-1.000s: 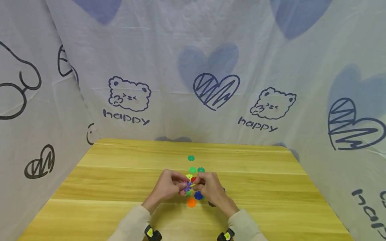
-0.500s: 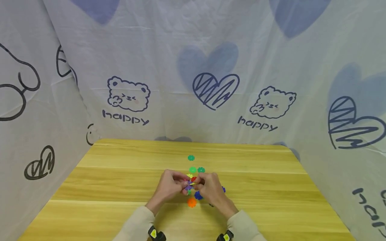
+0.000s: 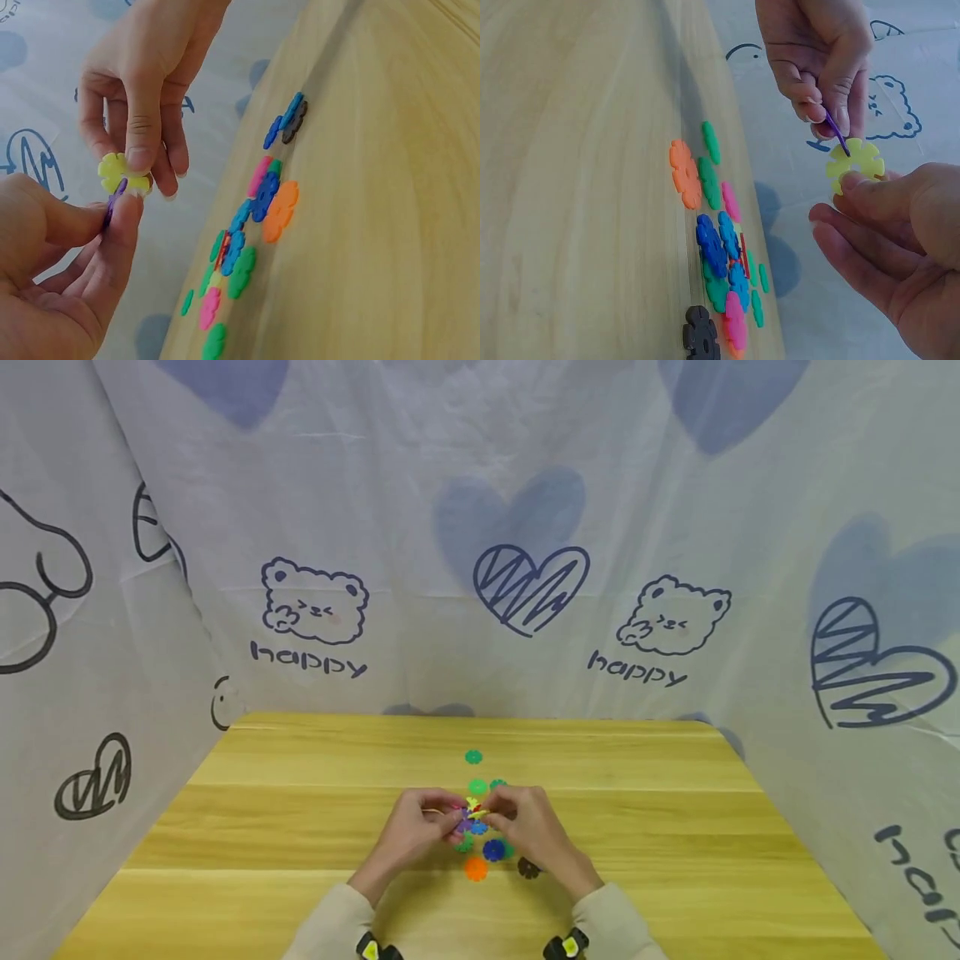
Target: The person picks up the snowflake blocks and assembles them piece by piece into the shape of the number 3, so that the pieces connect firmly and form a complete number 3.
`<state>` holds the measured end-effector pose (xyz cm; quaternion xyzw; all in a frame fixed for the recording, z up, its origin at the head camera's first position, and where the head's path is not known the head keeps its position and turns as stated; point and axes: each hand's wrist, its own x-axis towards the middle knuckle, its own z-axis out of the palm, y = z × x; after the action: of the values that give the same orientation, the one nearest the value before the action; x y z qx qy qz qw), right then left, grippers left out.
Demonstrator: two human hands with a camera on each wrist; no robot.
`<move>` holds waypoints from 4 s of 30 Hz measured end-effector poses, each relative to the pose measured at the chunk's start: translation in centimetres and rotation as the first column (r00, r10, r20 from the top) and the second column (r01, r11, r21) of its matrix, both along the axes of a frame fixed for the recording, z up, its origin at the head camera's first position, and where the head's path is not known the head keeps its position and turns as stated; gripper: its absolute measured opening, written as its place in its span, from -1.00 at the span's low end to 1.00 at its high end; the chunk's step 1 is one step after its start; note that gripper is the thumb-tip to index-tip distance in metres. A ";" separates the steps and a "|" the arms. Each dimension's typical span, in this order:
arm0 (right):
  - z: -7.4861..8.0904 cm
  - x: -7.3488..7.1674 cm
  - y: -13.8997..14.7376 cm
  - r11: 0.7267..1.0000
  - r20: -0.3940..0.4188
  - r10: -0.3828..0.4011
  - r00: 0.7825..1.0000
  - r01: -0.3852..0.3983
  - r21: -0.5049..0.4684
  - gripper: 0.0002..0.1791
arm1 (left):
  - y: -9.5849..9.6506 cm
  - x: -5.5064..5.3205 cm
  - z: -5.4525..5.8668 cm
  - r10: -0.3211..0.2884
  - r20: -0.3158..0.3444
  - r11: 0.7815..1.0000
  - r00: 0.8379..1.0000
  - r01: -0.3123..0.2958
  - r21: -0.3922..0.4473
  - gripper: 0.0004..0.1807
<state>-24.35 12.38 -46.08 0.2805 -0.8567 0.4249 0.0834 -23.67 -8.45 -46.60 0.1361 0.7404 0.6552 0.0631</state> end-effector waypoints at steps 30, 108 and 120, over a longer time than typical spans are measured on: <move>-0.4 0.5 -0.2 0.996 -0.014 0.031 0.999 -0.032 -0.080 -0.92 | -1.2 0.3 -0.4 -0.109 0.004 0.993 0.994 0.109 -0.054 -0.70; 0.4 0.9 1.4 1.000 0.169 0.019 0.985 -0.017 -0.013 -0.96 | -2.2 -0.3 -0.7 -0.228 -0.172 0.949 0.959 0.179 -0.260 -0.63; 0.5 1.0 1.0 0.998 0.125 0.068 0.990 -0.065 -0.028 -0.90 | -1.9 -0.3 -0.7 -0.232 -0.148 0.945 0.961 0.187 -0.270 -0.63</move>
<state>-23.35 13.37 -45.63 0.2802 -0.8453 0.4546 0.0184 -23.97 -10.39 -47.33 0.2628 0.8018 0.5302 0.0833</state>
